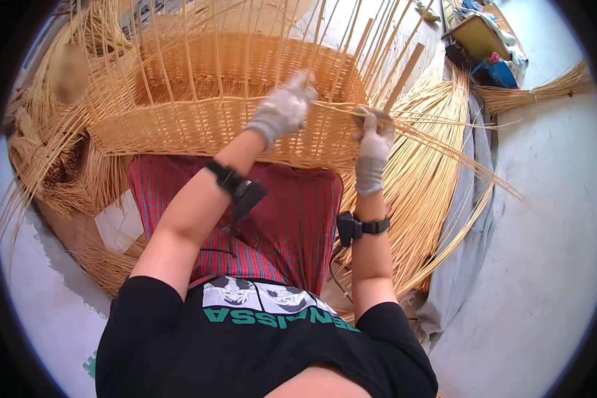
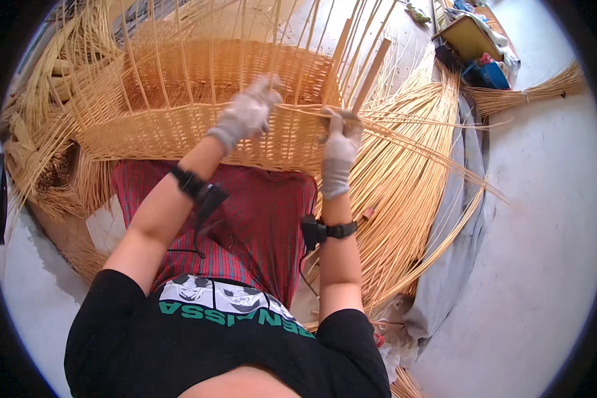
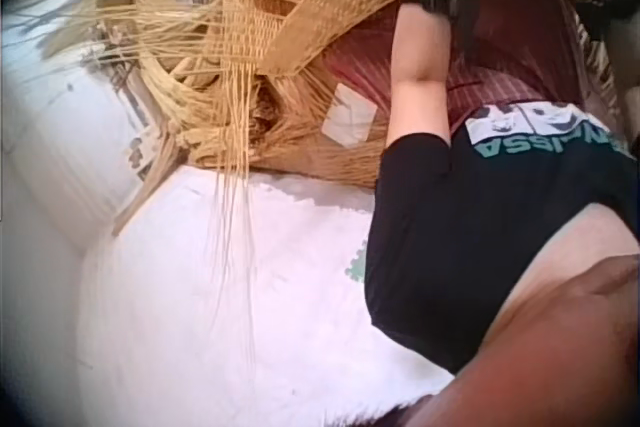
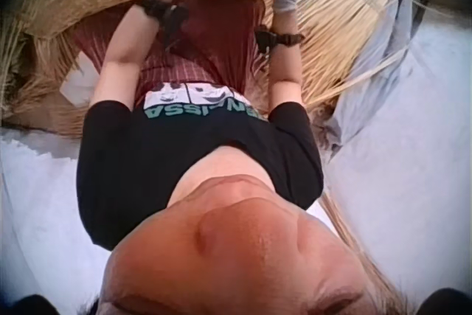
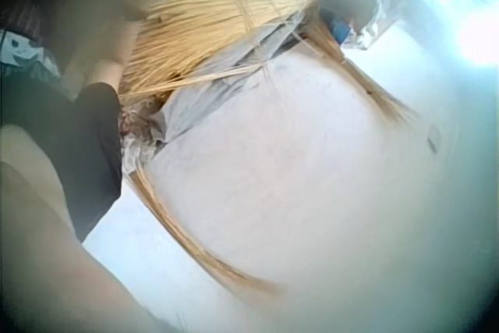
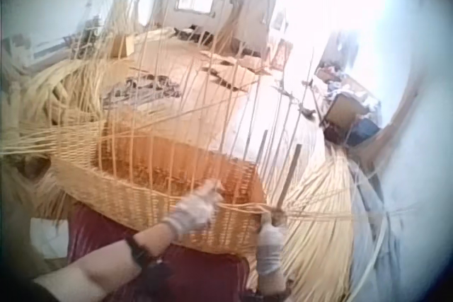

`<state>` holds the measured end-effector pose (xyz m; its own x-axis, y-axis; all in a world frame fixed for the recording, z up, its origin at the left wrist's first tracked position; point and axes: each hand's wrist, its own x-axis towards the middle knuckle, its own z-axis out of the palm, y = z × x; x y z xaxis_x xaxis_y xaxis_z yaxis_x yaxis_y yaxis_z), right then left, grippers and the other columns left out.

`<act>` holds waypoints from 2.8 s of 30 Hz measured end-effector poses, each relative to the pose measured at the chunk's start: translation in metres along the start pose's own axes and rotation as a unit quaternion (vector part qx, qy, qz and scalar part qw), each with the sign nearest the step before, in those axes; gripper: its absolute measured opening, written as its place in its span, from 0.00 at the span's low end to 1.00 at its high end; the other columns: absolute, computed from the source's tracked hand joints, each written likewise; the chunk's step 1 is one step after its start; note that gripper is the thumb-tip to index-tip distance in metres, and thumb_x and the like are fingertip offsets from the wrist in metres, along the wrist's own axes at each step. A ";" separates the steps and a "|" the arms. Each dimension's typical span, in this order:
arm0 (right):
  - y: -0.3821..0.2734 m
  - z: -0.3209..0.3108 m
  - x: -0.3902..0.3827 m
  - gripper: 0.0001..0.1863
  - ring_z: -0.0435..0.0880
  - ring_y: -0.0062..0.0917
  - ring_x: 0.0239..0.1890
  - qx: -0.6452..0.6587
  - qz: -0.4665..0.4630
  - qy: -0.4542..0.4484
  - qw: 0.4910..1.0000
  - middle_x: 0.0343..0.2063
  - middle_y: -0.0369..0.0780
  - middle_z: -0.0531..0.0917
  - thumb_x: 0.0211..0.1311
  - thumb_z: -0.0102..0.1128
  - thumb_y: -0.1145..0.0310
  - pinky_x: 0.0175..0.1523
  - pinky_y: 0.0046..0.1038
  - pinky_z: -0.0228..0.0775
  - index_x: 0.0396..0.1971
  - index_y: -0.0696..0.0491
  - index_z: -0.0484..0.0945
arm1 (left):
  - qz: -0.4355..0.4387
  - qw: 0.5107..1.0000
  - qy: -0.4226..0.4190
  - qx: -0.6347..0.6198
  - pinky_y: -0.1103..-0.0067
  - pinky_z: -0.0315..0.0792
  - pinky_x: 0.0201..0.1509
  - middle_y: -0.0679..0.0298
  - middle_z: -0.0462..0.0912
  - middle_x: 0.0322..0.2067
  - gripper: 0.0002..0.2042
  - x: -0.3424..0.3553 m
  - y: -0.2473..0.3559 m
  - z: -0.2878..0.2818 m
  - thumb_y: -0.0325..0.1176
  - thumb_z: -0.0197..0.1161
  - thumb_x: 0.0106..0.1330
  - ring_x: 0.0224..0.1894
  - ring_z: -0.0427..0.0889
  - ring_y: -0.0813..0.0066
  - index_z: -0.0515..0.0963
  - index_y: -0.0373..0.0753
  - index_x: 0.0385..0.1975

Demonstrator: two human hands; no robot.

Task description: Weave long wicker strands into a large basket structure.

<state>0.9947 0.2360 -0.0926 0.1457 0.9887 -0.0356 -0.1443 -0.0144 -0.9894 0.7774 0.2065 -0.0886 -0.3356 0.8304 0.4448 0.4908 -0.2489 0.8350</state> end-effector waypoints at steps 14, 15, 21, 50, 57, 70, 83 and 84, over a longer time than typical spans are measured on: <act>-0.023 -0.069 0.017 0.04 0.86 0.24 0.31 0.016 -0.135 -0.054 0.989 0.35 0.42 0.87 0.75 0.54 0.73 0.26 0.18 0.77 0.43 0.55 0.76 | -0.238 0.948 -0.209 0.024 0.72 0.76 0.44 0.61 0.81 0.36 0.16 0.007 0.015 0.007 0.40 0.64 0.71 0.36 0.78 0.73 0.74 0.40 0.53; -0.024 -0.085 0.012 0.04 0.88 0.25 0.33 0.006 -0.163 -0.056 0.985 0.35 0.42 0.87 0.74 0.55 0.73 0.24 0.16 0.76 0.43 0.55 0.76 | -0.282 0.947 -0.153 -0.025 0.73 0.77 0.39 0.61 0.81 0.36 0.16 0.003 0.021 0.004 0.37 0.65 0.71 0.34 0.79 0.74 0.73 0.40 0.54; -0.073 -0.042 0.017 0.09 0.88 0.33 0.47 -0.157 -0.097 -0.021 0.983 0.46 0.46 0.86 0.70 0.58 0.77 0.37 0.23 0.83 0.48 0.53 0.78 | -0.150 0.977 -0.102 -0.113 0.77 0.78 0.28 0.60 0.83 0.38 0.16 0.007 0.035 0.060 0.40 0.59 0.75 0.31 0.84 0.74 0.72 0.43 0.58; -0.062 -0.016 0.022 0.24 0.82 0.29 0.50 -0.158 -0.229 -0.142 0.950 0.49 0.44 0.83 0.68 0.62 0.71 0.59 0.33 0.76 0.62 0.59 0.74 | 0.168 0.975 -0.055 -0.132 0.69 0.75 0.62 0.61 0.81 0.54 0.23 -0.027 0.038 0.076 0.37 0.58 0.73 0.55 0.81 0.68 0.67 0.42 0.67; -0.049 -0.009 0.043 0.24 0.84 0.36 0.35 -0.535 -0.182 -0.100 0.819 0.31 0.43 0.83 0.57 0.72 0.48 0.45 0.38 0.74 0.36 0.56 0.82 | -0.043 0.921 -0.003 -0.387 0.80 0.82 0.52 0.56 0.84 0.49 0.15 0.034 0.048 0.040 0.24 0.60 0.73 0.47 0.86 0.71 0.73 0.35 0.58; 0.028 -0.148 0.218 0.26 0.86 0.44 0.42 -0.641 -0.187 -0.047 0.743 0.39 0.50 0.87 0.64 0.61 0.43 0.47 0.43 0.77 0.44 0.53 0.83 | -0.087 0.882 -0.377 -0.269 0.75 0.73 0.64 0.60 0.84 0.54 0.17 -0.031 0.003 -0.055 0.34 0.64 0.72 0.58 0.79 0.73 0.78 0.35 0.57; 0.025 0.116 -0.072 0.12 0.84 0.32 0.50 -0.056 -0.107 -0.465 0.877 0.44 0.42 0.86 0.68 0.56 0.74 0.59 0.34 0.75 0.48 0.54 0.83 | -0.188 0.898 0.321 -0.237 0.76 0.74 0.43 0.62 0.85 0.37 0.14 -0.165 -0.072 -0.303 0.31 0.64 0.71 0.38 0.79 0.73 0.76 0.35 0.53; 0.021 0.141 -0.118 0.13 0.85 0.32 0.51 -0.106 -0.130 -0.592 0.788 0.46 0.43 0.86 0.62 0.60 0.75 0.59 0.35 0.76 0.47 0.53 0.83 | -0.196 0.896 0.312 -0.249 0.76 0.73 0.45 0.62 0.85 0.38 0.15 -0.171 -0.068 -0.302 0.30 0.64 0.71 0.40 0.79 0.73 0.75 0.35 0.55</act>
<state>0.8367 0.1400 -0.0889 -0.8903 0.4071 0.2039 -0.0743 0.3117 -0.9473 0.5588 -0.0692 -0.1241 -0.8638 0.5014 0.0507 -0.1300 -0.3188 0.9389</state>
